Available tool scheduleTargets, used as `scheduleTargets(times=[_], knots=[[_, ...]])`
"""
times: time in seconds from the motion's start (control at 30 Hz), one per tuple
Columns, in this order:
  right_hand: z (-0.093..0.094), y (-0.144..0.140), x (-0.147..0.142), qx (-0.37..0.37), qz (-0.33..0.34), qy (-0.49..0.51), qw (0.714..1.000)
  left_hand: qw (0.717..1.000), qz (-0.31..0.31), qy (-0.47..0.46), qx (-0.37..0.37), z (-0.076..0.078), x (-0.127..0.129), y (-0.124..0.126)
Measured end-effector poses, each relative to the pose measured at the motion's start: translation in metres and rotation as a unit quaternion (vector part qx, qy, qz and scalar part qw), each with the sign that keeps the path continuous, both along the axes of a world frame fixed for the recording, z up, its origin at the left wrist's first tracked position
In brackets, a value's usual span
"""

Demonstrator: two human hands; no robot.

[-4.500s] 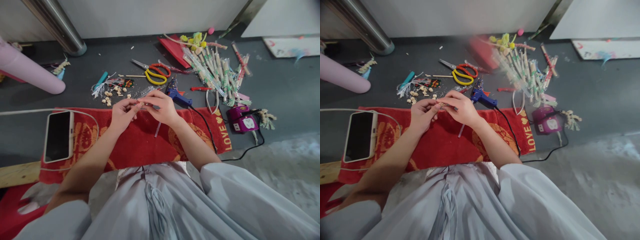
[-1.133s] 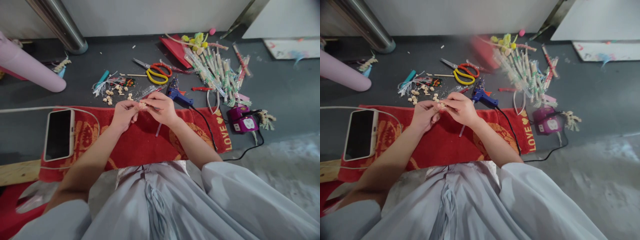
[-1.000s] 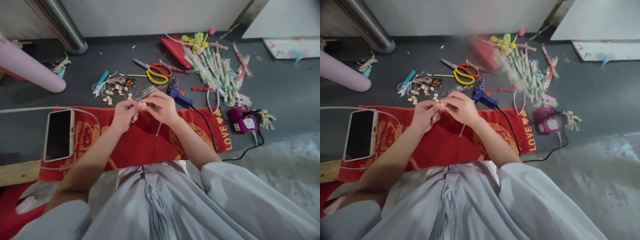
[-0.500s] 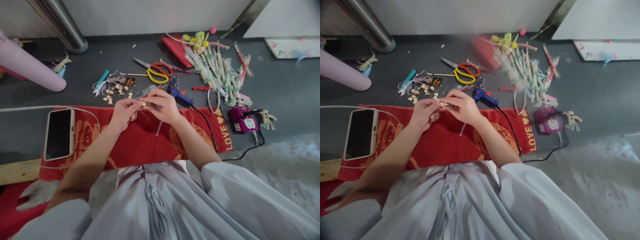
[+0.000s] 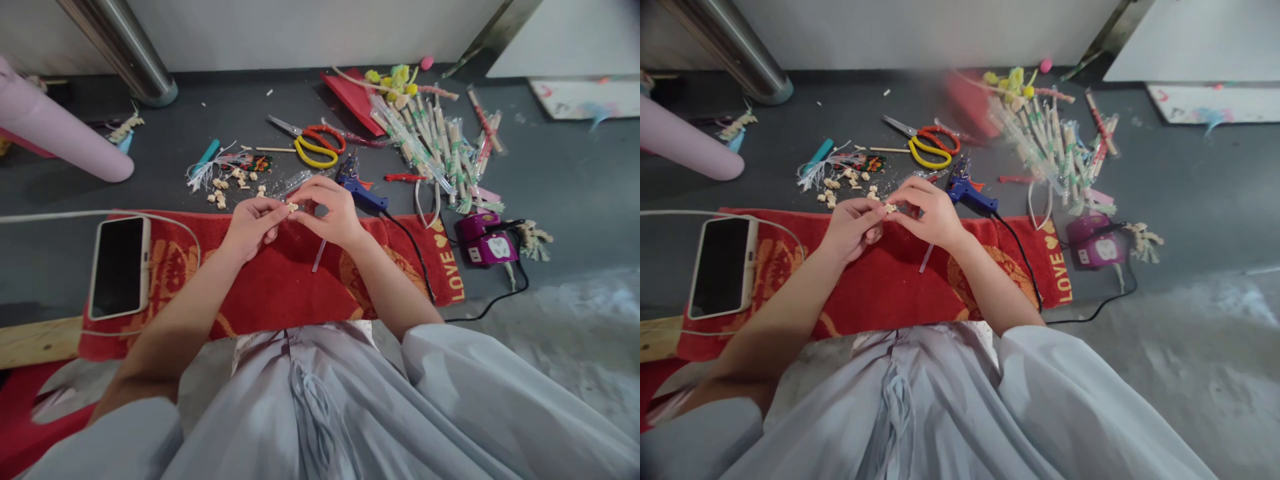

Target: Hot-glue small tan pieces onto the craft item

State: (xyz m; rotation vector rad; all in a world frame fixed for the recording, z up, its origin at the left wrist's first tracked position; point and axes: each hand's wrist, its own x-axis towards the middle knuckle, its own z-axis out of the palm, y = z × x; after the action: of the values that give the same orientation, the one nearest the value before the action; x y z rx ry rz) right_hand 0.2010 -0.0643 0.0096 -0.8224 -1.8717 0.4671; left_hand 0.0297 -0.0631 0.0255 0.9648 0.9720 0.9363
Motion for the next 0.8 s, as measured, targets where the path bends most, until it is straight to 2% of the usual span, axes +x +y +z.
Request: scheduleTargets(times=[0.4,0.8], knots=[[-0.0024,0.0002,-0.0018,-0.006,-0.006,0.007,1.0,0.999,0.001,0.03,0.013,0.0004,-0.0005,0.0],[-0.004,0.0009,-0.0041,-0.023,0.011,0.058,0.998,1.0,0.004,0.003,0.01,-0.0021,-0.0006,-0.0002]])
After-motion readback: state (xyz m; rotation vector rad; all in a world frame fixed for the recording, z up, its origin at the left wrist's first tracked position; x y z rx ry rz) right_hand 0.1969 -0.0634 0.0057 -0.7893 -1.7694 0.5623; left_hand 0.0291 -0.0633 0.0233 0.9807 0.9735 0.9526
